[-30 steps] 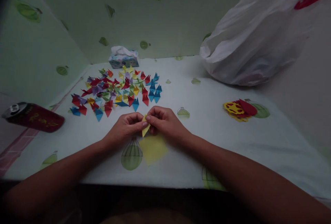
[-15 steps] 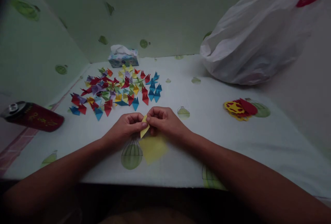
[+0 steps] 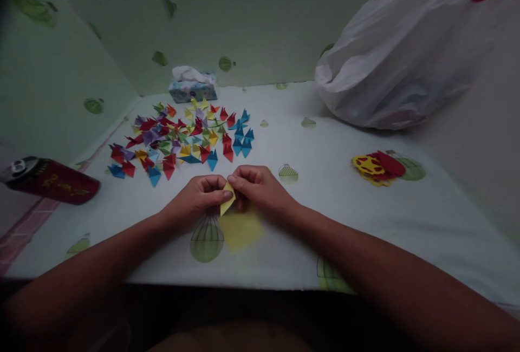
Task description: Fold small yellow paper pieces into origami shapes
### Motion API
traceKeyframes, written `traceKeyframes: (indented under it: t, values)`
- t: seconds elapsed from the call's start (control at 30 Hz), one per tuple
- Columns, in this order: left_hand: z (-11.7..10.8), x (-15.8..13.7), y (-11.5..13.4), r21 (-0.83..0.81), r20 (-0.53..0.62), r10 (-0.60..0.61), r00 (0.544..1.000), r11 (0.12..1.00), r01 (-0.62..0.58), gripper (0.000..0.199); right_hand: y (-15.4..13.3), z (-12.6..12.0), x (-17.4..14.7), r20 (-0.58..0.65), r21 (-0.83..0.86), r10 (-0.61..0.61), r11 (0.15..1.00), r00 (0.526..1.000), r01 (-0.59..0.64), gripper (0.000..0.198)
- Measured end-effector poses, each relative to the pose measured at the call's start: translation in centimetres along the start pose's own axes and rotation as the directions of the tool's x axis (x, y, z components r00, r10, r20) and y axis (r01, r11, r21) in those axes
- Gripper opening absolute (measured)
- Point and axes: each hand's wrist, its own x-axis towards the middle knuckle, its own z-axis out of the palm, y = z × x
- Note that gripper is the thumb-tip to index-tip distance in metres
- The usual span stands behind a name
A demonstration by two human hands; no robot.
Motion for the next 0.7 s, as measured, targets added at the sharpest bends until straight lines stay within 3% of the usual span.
traceKeyframes:
  t: [0.37, 0.7]
  values:
    - [-0.15, 0.09, 0.24, 0.076, 0.051, -0.043, 0.998, 0.996, 0.04, 0.028, -0.6, -0.05, -0.27, -0.06, -0.193, -0.107, 0.977, 0.992, 0.093, 0.03]
    - [-0.14, 0.05, 0.3, 0.002, 0.068, -0.029, 0.997, 1.0, 0.029, 0.032, -0.55, -0.04, -0.23, -0.103, -0.019, -0.077, 0.997, 0.992, 0.075, 0.035]
